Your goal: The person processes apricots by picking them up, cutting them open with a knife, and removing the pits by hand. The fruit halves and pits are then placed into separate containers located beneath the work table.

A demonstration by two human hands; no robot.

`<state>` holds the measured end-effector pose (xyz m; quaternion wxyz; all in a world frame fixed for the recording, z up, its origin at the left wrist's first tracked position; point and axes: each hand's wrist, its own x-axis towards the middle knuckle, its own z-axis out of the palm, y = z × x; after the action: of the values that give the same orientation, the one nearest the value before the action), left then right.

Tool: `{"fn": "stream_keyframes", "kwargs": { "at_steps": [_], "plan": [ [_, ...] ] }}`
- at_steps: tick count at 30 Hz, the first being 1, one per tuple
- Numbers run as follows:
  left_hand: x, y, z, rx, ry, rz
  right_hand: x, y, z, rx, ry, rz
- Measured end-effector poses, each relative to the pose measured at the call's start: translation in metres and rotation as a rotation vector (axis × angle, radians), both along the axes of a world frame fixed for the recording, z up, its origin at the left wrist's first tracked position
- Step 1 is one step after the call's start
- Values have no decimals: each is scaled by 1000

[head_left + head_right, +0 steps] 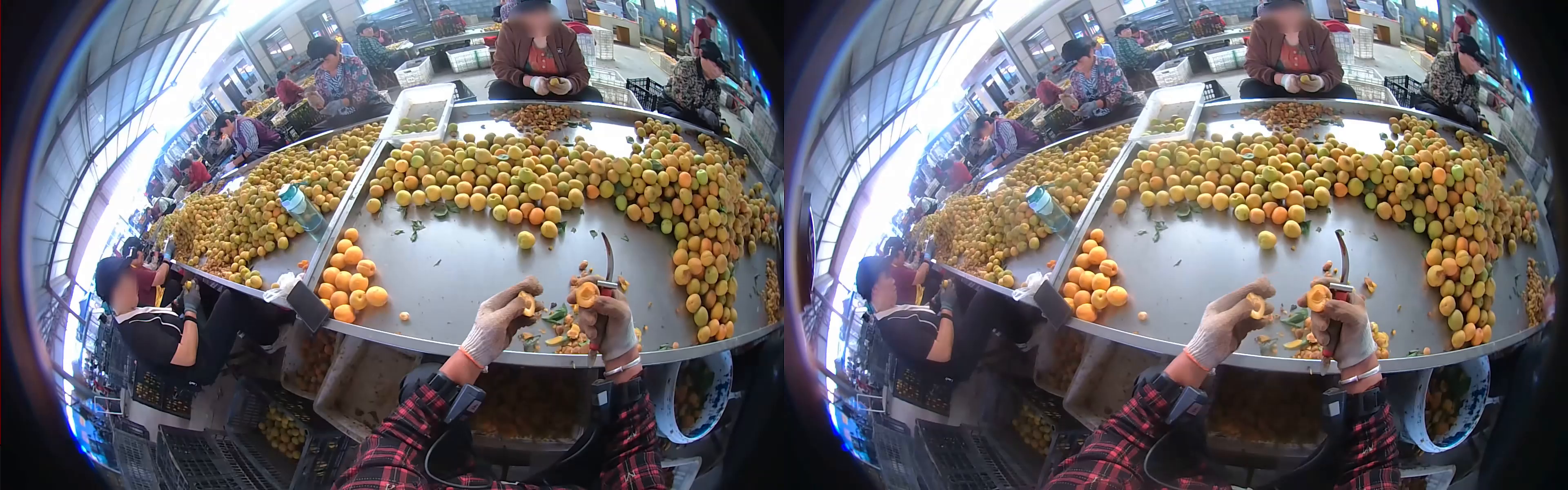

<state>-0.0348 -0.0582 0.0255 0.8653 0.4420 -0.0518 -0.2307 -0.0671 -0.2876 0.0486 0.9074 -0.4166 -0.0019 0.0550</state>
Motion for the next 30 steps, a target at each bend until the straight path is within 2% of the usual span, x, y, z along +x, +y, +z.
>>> {"fn": "stream_keyframes", "kwargs": {
  "at_steps": [5, 9, 20, 29, 30],
  "plan": [
    [-16, 3, 2, 21, 29, 19, -4, 2, 5, -49, -36, 33],
    [-21, 1, -4, 22, 25, 18, -3, -2, -3, 12, -79, 62],
    [-29, -5, -11, 26, 43, 9, -7, -3, -5, -2, 7, -13],
    [-36, -7, 4, -38, 34, 33, -10, -7, -4, 39, -38, 53],
    [-36, -8, -5, 151, -260, 65, -11, -8, -4, 33, -79, 72]
  ]
}}
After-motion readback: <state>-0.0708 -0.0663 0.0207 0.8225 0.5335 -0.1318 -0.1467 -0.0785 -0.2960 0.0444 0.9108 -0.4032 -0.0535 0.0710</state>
